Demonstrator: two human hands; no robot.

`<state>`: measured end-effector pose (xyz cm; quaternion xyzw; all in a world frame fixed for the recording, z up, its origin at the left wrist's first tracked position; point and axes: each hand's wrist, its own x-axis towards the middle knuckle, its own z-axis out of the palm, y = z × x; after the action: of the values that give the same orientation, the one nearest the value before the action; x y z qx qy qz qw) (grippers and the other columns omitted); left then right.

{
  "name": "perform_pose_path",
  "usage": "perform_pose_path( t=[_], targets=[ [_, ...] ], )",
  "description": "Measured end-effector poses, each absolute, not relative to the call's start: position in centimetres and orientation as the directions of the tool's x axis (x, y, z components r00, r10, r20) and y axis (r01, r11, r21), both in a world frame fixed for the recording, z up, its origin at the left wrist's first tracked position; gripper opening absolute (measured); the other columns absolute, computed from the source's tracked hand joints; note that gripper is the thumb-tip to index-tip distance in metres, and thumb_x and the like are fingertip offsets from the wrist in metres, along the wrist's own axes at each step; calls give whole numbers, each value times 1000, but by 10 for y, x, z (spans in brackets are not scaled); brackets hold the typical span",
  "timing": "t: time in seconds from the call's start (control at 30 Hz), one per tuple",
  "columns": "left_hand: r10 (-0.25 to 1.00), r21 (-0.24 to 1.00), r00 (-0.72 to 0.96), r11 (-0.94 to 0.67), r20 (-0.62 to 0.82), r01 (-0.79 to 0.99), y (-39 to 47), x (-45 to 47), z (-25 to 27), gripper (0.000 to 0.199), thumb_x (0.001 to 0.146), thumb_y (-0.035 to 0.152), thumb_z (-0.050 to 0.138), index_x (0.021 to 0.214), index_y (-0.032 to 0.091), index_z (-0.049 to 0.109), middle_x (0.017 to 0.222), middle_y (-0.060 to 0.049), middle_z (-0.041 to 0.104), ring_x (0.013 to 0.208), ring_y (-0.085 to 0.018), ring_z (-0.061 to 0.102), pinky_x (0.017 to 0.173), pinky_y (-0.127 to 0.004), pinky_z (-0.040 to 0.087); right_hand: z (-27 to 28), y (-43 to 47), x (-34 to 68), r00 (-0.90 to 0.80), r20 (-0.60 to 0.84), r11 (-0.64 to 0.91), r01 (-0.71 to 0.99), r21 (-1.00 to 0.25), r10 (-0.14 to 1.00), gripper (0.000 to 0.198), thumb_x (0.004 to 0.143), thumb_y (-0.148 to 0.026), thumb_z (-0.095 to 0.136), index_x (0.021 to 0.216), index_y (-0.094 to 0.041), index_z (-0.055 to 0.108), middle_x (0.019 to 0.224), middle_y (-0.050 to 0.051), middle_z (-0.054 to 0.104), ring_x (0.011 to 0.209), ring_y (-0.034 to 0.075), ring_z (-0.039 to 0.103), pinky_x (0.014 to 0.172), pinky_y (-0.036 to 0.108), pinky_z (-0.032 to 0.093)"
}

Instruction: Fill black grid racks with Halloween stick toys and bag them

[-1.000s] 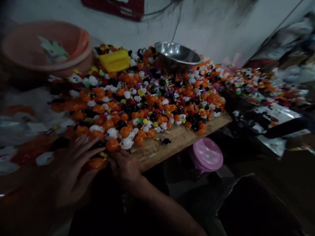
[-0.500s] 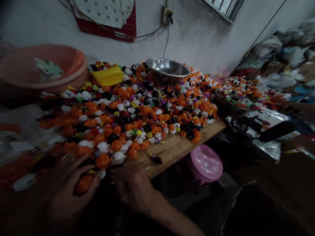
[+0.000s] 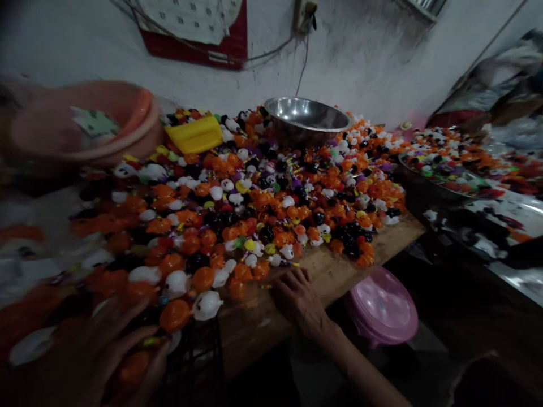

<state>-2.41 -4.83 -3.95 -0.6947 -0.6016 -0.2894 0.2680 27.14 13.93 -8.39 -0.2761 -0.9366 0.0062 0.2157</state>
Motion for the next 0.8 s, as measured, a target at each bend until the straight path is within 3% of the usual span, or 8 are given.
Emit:
perform_pose_path(
  t=[0.13, 0.4, 0.57, 0.67, 0.8],
  targets=[
    [652, -103, 149, -107, 743, 989, -44, -27, -37, 30, 79, 29, 78, 106, 22, 65, 118, -9, 75, 118, -32, 67, 95, -43, 55, -73, 169, 262, -740, 472, 859, 507, -76, 479, 17, 98, -23, 61, 113, -21, 70, 102, 9, 72, 95, 24, 62, 87, 43, 49],
    [628, -137, 185, -125, 756, 983, -40, -25, -32, 29, 78, 29, 79, 102, 19, 65, 113, -13, 76, 110, -35, 68, 88, -44, 53, -67, 156, 264, -688, 577, 881, 456, -128, 440, 16, 98, -18, 58, 112, -23, 65, 108, 8, 70, 103, 24, 63, 91, 44, 50],
    [610, -86, 132, -105, 781, 991, -38, -15, -33, 25, 80, 28, 78, 101, 20, 67, 112, -10, 77, 113, -34, 67, 100, -45, 50, -41, 178, 249, -588, 693, 866, 489, -107, 418, 18, 97, -14, 55, 111, -23, 62, 103, 8, 68, 97, 24, 62, 88, 43, 49],
    [611, 8, 45, -84, 790, 996, -37, -13, -39, 23, 81, 26, 77, 101, 21, 67, 117, -10, 76, 121, -34, 65, 108, -47, 49, -10, 226, 203, -558, 720, 853, 514, -90, 413, 19, 99, -20, 51, 113, -21, 64, 104, 11, 70, 95, 26, 61, 85, 42, 48],
    [642, 27, 64, -130, 764, 991, -42, -22, -49, 23, 82, 28, 75, 104, 27, 68, 122, -4, 75, 130, -30, 63, 118, -47, 47, 27, 314, 120, -561, 620, 771, 627, -115, 549, 37, 99, -25, 48, 132, -16, 61, 125, 18, 68, 112, 31, 59, 97, 47, 47]
  ],
)
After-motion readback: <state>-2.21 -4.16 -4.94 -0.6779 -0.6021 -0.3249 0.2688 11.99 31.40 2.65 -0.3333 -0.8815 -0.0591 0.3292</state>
